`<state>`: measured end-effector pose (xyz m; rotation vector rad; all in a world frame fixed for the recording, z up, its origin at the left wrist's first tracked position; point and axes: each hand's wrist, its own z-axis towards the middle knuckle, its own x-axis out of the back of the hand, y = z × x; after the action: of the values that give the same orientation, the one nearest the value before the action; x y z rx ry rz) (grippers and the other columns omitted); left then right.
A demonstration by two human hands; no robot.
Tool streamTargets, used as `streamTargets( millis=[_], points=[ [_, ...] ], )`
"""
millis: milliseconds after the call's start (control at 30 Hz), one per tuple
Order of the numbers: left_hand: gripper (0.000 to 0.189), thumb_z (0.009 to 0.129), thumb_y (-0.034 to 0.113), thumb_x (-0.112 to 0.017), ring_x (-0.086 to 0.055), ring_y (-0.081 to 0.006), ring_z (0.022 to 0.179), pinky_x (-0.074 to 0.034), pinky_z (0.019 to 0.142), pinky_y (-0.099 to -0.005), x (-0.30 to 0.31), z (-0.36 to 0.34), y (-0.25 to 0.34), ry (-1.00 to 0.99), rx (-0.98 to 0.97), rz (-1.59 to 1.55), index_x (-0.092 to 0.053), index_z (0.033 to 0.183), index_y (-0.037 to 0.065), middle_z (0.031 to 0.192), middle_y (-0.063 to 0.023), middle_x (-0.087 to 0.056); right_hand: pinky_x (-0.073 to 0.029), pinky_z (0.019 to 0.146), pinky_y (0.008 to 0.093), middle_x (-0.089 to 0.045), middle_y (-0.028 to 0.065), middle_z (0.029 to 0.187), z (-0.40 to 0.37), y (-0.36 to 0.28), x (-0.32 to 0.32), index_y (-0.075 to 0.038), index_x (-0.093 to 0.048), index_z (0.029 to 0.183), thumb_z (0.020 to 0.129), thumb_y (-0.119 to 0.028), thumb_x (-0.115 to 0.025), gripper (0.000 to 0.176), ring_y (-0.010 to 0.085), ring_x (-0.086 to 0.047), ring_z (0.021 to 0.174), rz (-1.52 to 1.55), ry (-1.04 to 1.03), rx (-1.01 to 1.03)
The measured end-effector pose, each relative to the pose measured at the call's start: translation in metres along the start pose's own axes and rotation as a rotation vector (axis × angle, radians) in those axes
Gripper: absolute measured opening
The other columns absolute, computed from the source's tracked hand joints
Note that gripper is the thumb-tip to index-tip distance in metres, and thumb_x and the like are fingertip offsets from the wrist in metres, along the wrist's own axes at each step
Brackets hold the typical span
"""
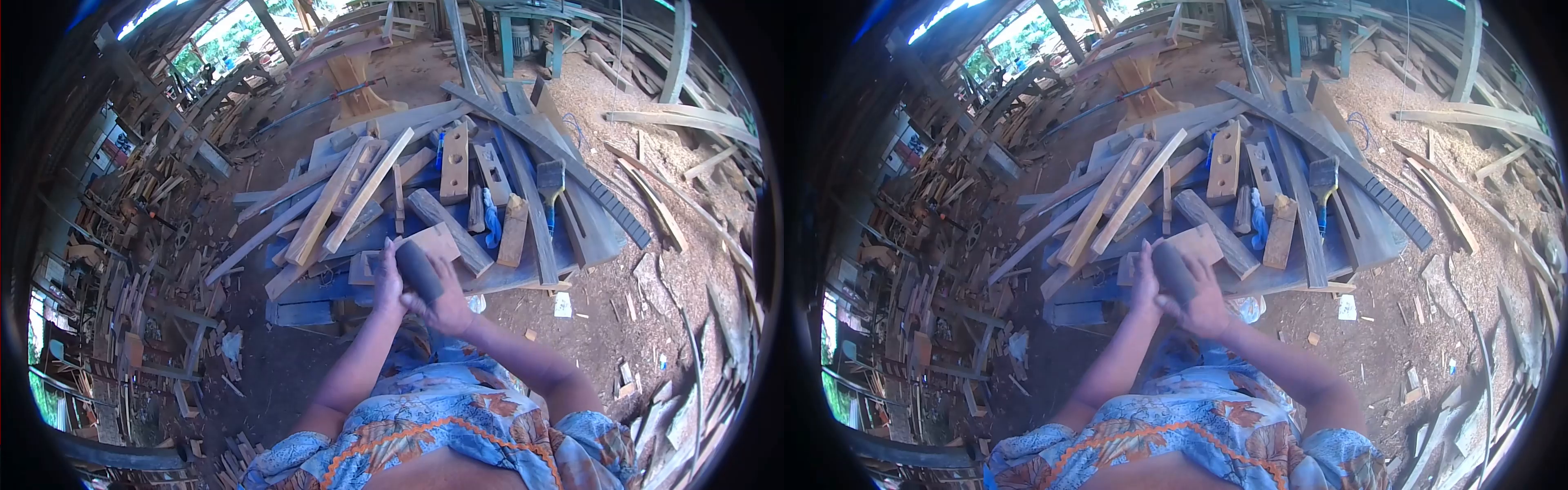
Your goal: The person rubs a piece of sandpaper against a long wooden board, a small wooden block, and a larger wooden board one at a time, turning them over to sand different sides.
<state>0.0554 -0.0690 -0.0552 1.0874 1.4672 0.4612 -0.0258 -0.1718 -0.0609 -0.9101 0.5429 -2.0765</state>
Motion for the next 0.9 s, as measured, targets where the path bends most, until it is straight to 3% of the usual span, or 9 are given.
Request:
streamTargets(
  millis=[67, 133, 300, 433, 533, 600, 700, 767, 900],
  points=[
    [0.056, 0.09, 0.055, -0.052, -0.061, -0.0216, 0.1, -0.053, 0.082, -0.0359, 0.017, 0.012, -0.011, -0.07, 0.024, -0.048, -0.051, 0.12, 0.007, 0.113, -0.0092, -0.058, -0.03, 0.102, 0.0515, -0.048, 0.0209, 0.131, -0.001, 0.007, -0.001, -0.003, -0.042, 0.136, 0.086, -0.041, -0.059, 0.065, 0.0397, -0.04, 0.125, 0.024, -0.005, -0.019],
    [0.059, 0.089, 0.057, -0.052, -0.061, -0.0223, 0.101, -0.054, 0.081, -0.039, 0.003, -0.004, 0.001, -0.011, 0.064, -0.005, -0.049, 0.122, 0.009, 0.114, -0.0099, -0.058, -0.032, 0.101, 0.0505, -0.049, 0.0219, 0.13, 0.011, 0.042, 0.012, -0.003, -0.046, 0.133, 0.085, -0.039, -0.061, 0.061, 0.0393, -0.04, 0.125, -0.102, -0.037, -0.055],
    [0.065, 0.085, 0.063, -0.052, -0.061, -0.0241, 0.103, -0.055, 0.078, -0.0468, -0.002, -0.008, 0.003, 0.033, 0.124, 0.052, -0.045, 0.126, 0.012, 0.116, -0.0123, -0.057, -0.028, 0.103, 0.0501, -0.051, 0.0206, 0.128, 0.019, 0.063, 0.011, -0.006, -0.052, 0.128, 0.086, -0.04, -0.059, 0.055, 0.0375, -0.04, 0.125, -0.314, 0.085, -0.262],
    [0.066, 0.085, 0.064, -0.051, -0.06, -0.0236, 0.104, -0.054, 0.081, -0.0462, 0.011, 0.006, -0.006, 0.009, 0.095, -0.008, -0.046, 0.124, 0.012, 0.116, -0.0132, -0.057, -0.021, 0.109, 0.0525, -0.043, 0.0195, 0.137, 0.0, 0.012, 0.002, -0.008, -0.045, 0.135, 0.087, -0.042, -0.057, 0.06, 0.0357, -0.037, 0.129, -0.143, -0.139, -0.036],
    [0.069, 0.083, 0.066, -0.052, -0.06, -0.0238, 0.104, -0.053, 0.082, -0.047, 0.012, 0.006, -0.006, -0.008, 0.036, -0.013, -0.047, 0.123, 0.01, 0.116, -0.0122, -0.057, -0.019, 0.109, 0.0543, -0.043, 0.0201, 0.136, -0.005, 0.025, 0.006, -0.008, -0.045, 0.135, 0.088, -0.041, -0.057, 0.059, 0.034, -0.037, 0.131, -0.076, -0.165, -0.015],
    [0.064, 0.086, 0.063, -0.05, -0.059, -0.0264, 0.106, -0.052, 0.082, -0.0507, 0.002, -0.004, 0.003, 0.08, 0.111, 0.049, -0.049, 0.123, 0.011, 0.116, -0.0113, -0.059, -0.018, 0.11, 0.0535, -0.043, 0.0205, 0.136, -0.003, 0.049, 0.01, -0.008, -0.047, 0.133, 0.088, -0.041, -0.057, 0.057, 0.0332, -0.039, 0.129, -0.161, -0.133, -0.045],
    [0.068, 0.085, 0.067, -0.048, -0.062, -0.0283, 0.101, -0.055, 0.074, -0.0515, 0.001, -0.005, 0.013, 0.024, 0.13, 0.086, -0.049, 0.123, 0.011, 0.115, -0.0114, -0.06, -0.018, 0.109, 0.0533, -0.045, 0.0209, 0.135, 0.004, 0.075, 0.03, -0.007, -0.049, 0.131, 0.088, -0.04, -0.057, 0.055, 0.0337, -0.041, 0.127, -0.227, -0.042, -0.174],
    [0.069, 0.084, 0.068, -0.046, -0.065, -0.0275, 0.092, -0.057, 0.063, -0.0467, 0.0, -0.003, 0.027, -0.047, 0.137, 0.068, -0.049, 0.122, 0.01, 0.113, -0.01, -0.062, -0.026, 0.107, 0.0501, -0.047, 0.0208, 0.133, 0.006, 0.074, 0.047, -0.003, -0.049, 0.13, 0.088, -0.036, -0.058, 0.054, 0.0359, -0.043, 0.124, -0.175, 0.039, -0.179],
    [0.068, 0.085, 0.068, -0.045, -0.065, -0.0261, 0.092, -0.056, 0.061, -0.0427, -0.015, 0.025, 0.068, 0.03, 0.02, 0.065, -0.049, 0.121, 0.01, 0.112, -0.0093, -0.062, -0.036, 0.102, 0.0417, -0.048, 0.0216, 0.131, -0.017, 0.03, 0.065, 0.003, -0.044, 0.132, 0.088, -0.028, -0.061, 0.057, 0.0371, -0.046, 0.121, 0.095, 0.131, -0.167]
  ],
)
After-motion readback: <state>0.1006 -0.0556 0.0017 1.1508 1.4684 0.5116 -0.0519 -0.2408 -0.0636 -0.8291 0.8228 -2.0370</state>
